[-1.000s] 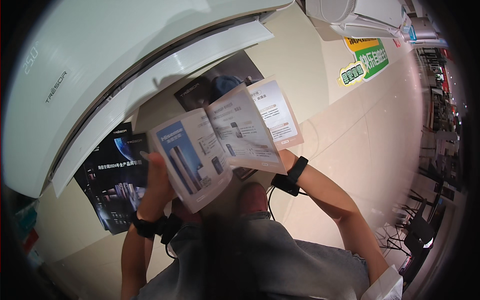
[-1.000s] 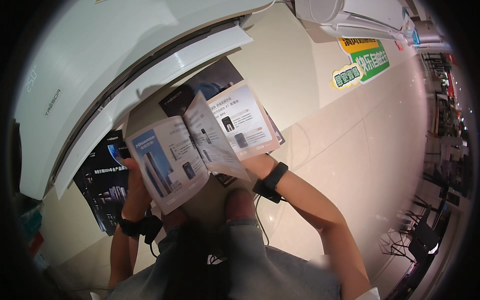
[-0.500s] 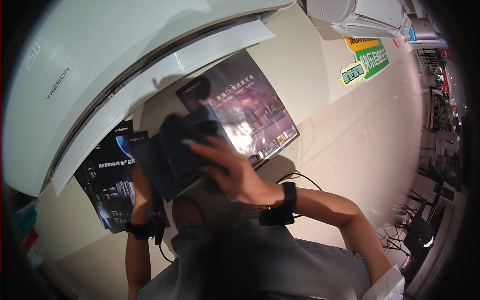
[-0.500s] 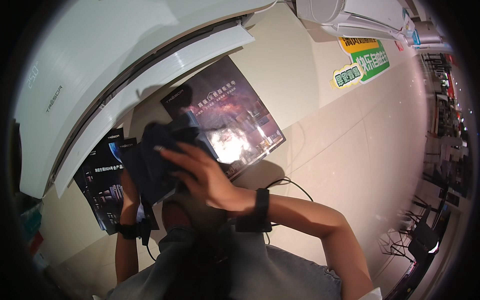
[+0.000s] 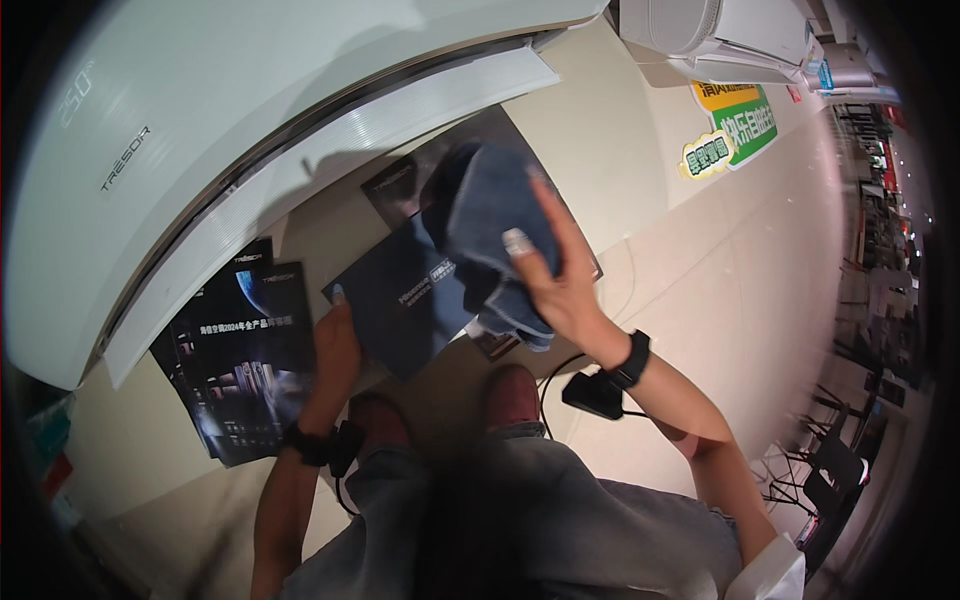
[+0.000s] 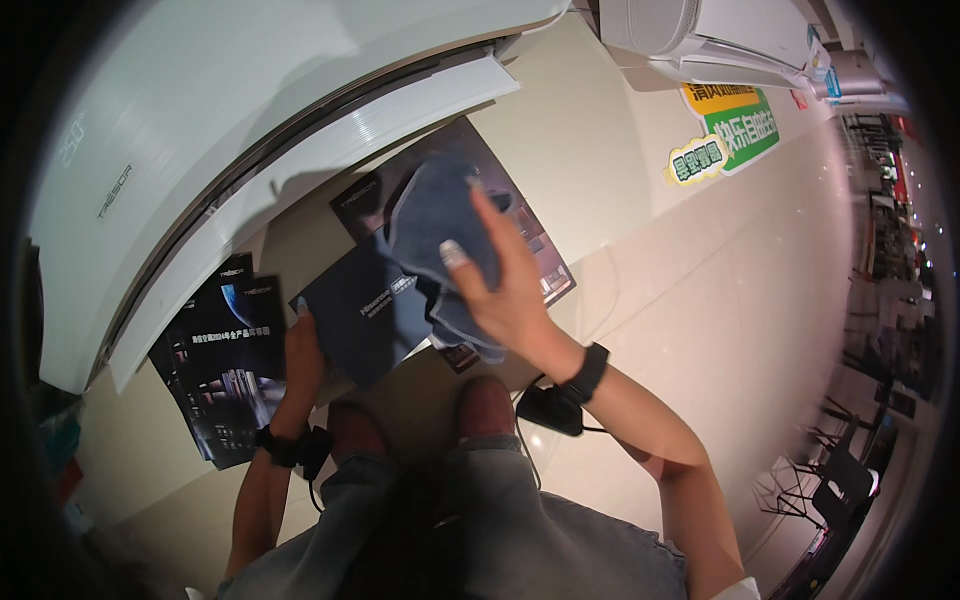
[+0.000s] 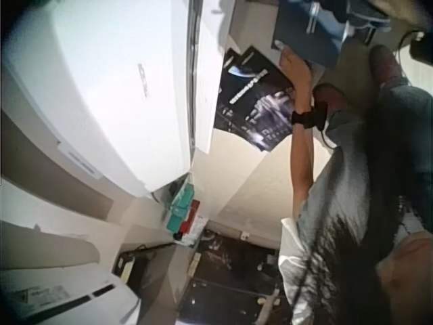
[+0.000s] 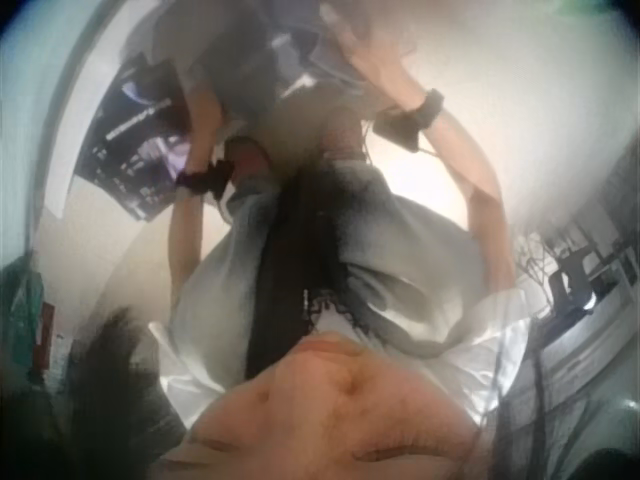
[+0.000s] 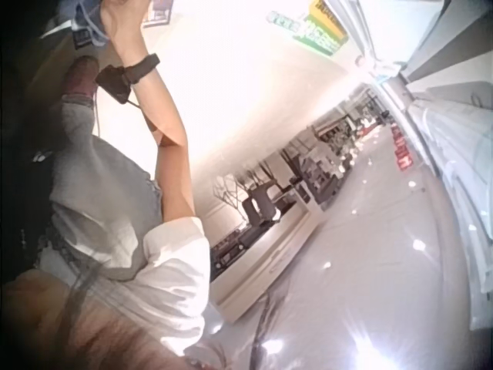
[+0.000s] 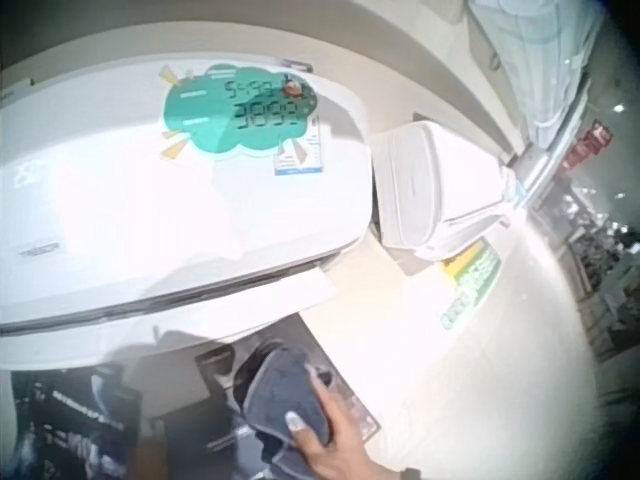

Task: The person wipes the surfaces of several brochures and a wall-mounted air conditioner unit using a dark cloth. They handle the brochures one at a time, wiping both sides, then stack them and wipe the appliance surface.

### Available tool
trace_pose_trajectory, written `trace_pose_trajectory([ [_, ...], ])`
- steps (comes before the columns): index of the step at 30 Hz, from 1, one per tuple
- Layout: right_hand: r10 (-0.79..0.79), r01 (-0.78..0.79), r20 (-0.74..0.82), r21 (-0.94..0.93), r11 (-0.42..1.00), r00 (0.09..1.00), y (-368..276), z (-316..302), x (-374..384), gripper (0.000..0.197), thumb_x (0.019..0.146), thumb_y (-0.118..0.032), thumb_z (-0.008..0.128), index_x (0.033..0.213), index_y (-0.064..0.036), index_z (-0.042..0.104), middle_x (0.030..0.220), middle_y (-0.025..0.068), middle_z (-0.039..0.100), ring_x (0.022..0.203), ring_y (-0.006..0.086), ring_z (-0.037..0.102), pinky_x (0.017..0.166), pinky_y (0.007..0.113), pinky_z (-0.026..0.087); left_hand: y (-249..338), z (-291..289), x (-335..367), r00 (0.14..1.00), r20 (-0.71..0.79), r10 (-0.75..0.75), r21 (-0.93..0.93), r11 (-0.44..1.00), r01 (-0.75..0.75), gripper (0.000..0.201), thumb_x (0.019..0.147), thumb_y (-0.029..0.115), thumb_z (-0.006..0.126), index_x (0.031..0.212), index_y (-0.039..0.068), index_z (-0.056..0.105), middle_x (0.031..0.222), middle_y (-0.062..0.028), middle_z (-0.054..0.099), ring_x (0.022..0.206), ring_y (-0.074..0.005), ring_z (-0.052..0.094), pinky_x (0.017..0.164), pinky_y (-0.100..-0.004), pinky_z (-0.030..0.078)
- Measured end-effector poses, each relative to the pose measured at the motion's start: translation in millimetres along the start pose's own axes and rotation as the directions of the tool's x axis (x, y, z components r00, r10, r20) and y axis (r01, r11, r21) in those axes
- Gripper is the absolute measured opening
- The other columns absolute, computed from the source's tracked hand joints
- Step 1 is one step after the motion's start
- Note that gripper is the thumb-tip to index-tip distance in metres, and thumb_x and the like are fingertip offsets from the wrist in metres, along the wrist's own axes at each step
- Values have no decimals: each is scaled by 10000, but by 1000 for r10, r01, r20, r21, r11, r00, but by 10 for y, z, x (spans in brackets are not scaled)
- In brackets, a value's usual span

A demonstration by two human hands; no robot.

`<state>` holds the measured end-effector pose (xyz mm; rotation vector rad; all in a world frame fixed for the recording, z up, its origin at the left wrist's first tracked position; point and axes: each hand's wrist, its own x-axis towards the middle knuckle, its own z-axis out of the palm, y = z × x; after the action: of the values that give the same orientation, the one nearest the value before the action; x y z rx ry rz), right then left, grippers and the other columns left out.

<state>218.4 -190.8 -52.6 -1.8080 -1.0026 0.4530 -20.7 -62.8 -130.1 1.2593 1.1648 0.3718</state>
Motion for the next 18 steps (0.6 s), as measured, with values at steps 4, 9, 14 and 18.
trace_pose_trajectory([
  [4, -91, 163, 214, -347, 924, 973, 329, 311, -95, 670, 838, -92, 663, 1457, -115, 408, 1517, 245, 309, 1375, 445, 336, 1138, 498, 246, -110, 95, 38, 990, 132, 52, 108, 992, -67, 541, 1059, 333, 344, 703, -1, 576, 570, -30, 535, 497, -91, 510, 451, -281, 376],
  [9, -248, 352, 353, -267, 897, 902, 584, 605, -180, 684, 765, -175, 686, 1419, -150, 486, 1542, 245, 274, 1396, 450, 307, 1149, 559, 203, -223, 30, 67, 974, 193, 117, 104, 985, -139, 524, 1054, 315, 353, 729, -18, 594, 593, -47, 575, 505, -106, 538, 451, -290, 399],
  [14, -410, 477, 493, -11, 879, 767, 84, 935, -579, 701, 715, -202, 663, 1402, -223, 519, 1565, 176, 277, 1420, 479, 233, 1158, 549, 209, -485, 29, 113, 923, 113, 367, 203, 901, -383, 490, 1054, 316, 346, 863, -48, 612, 743, -85, 634, 650, -140, 587, 524, -336, 448],
  [18, -412, 523, 538, -63, 850, 735, 156, 891, -488, 682, 719, -166, 633, 1386, -275, 534, 1575, 124, 271, 1417, 502, 203, 1157, 548, 243, -272, 170, 38, 917, -68, 393, 79, 918, -388, 490, 1054, 321, 348, 874, -45, 620, 719, -86, 632, 658, -145, 591, 535, -348, 440],
])
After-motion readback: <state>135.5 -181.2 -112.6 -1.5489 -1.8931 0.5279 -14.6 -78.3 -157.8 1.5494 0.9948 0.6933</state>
